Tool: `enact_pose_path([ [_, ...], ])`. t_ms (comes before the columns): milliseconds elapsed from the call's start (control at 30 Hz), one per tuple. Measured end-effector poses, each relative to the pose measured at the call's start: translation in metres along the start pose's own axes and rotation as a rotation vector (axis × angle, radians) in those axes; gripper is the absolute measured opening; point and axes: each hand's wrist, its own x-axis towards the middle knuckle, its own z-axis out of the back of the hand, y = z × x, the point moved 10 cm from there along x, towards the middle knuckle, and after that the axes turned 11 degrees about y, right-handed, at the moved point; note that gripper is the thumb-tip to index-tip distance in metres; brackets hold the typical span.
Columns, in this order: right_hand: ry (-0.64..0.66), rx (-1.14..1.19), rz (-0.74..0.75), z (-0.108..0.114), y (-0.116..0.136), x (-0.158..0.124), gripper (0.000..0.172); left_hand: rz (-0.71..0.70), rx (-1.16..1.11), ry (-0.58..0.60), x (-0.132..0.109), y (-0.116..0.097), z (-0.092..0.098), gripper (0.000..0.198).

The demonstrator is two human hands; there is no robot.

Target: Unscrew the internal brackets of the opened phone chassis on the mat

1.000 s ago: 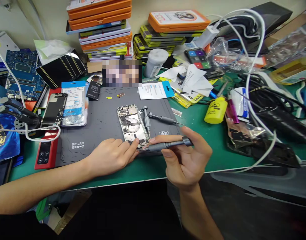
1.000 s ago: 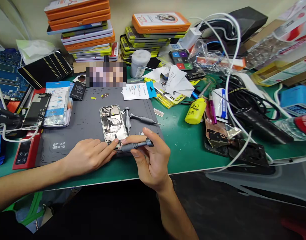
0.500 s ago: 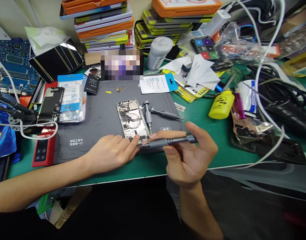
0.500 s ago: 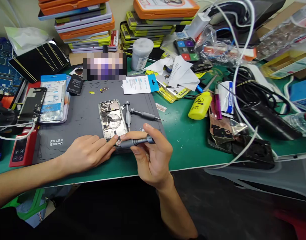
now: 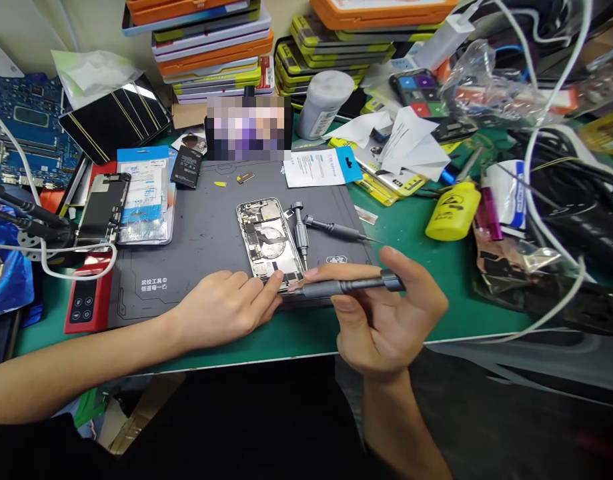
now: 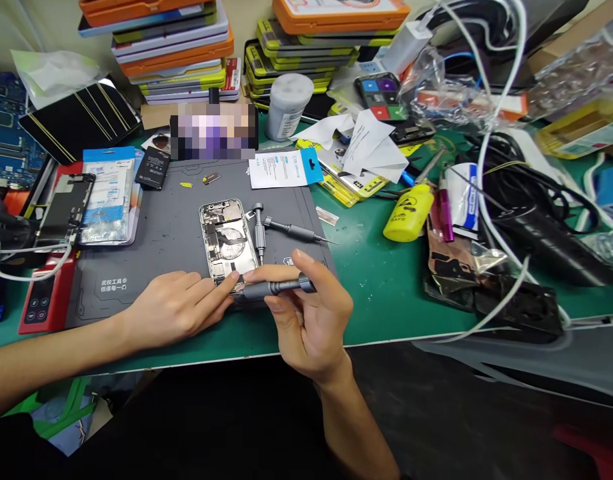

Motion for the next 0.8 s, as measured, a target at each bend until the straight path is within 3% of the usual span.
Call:
enact_pose_path([
  [467, -0.011, -0.052, 0.009, 0.003, 0.000, -0.001, 0.069, 0.002, 0.009, 0.005, 0.000, 0.000, 0.000, 0.031],
  [800, -0.172, -0.076, -0.039, 0.017, -0.005, -0.008, 0.068, 0.004, -0.009, 0.014, 0.001, 0.001, 0.000, 0.030],
])
